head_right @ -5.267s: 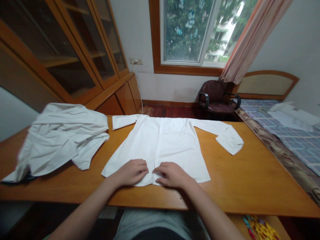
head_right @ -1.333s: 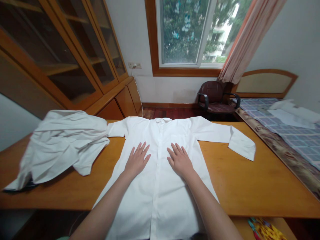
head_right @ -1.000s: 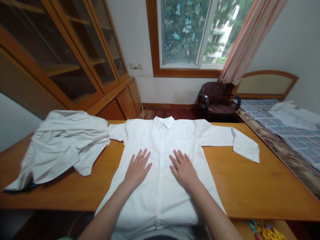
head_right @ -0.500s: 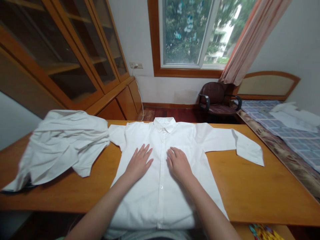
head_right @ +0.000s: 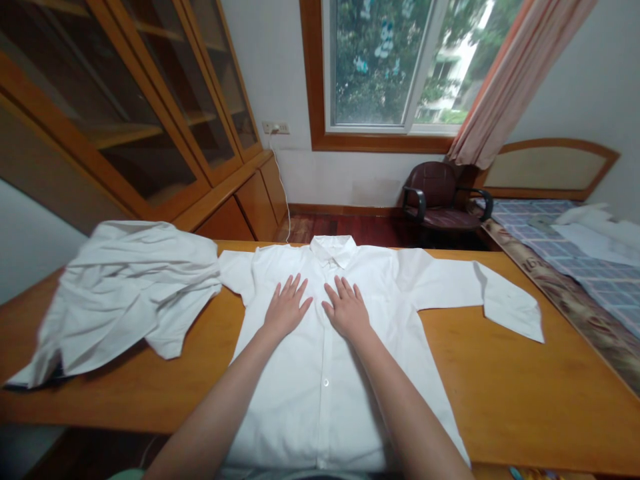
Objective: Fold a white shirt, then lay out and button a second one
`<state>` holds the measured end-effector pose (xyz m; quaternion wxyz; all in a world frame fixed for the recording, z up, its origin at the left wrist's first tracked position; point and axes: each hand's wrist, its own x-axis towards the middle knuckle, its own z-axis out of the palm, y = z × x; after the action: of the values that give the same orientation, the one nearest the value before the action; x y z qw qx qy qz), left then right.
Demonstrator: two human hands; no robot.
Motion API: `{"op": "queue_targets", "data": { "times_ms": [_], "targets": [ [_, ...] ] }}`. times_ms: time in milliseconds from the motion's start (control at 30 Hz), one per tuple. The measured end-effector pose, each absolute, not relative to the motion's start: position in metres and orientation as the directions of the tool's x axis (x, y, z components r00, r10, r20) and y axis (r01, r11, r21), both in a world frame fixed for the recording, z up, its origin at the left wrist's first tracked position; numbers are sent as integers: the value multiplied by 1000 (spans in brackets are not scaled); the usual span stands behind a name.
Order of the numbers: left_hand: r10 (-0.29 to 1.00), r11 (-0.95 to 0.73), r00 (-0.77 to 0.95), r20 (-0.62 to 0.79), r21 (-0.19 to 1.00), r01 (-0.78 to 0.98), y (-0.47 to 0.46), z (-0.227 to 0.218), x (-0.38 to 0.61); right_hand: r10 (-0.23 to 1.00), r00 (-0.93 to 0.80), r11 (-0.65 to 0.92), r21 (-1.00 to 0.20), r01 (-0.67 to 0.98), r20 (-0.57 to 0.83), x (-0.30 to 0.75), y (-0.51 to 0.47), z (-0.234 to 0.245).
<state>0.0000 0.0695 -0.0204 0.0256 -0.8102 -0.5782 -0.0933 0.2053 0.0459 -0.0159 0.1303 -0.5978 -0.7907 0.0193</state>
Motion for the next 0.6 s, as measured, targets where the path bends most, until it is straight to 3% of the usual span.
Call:
{"op": "queue_targets", "data": {
  "times_ms": [300,600],
  "targets": [
    [953,-270,254,163,78,960,76,-20,-18,965,-226,248,-186,951,131,247,51,-18],
    [951,-272,258,168,66,960,76,-21,-17,973,-155,185,-173,967,173,264,53,-22]
  ]
}}
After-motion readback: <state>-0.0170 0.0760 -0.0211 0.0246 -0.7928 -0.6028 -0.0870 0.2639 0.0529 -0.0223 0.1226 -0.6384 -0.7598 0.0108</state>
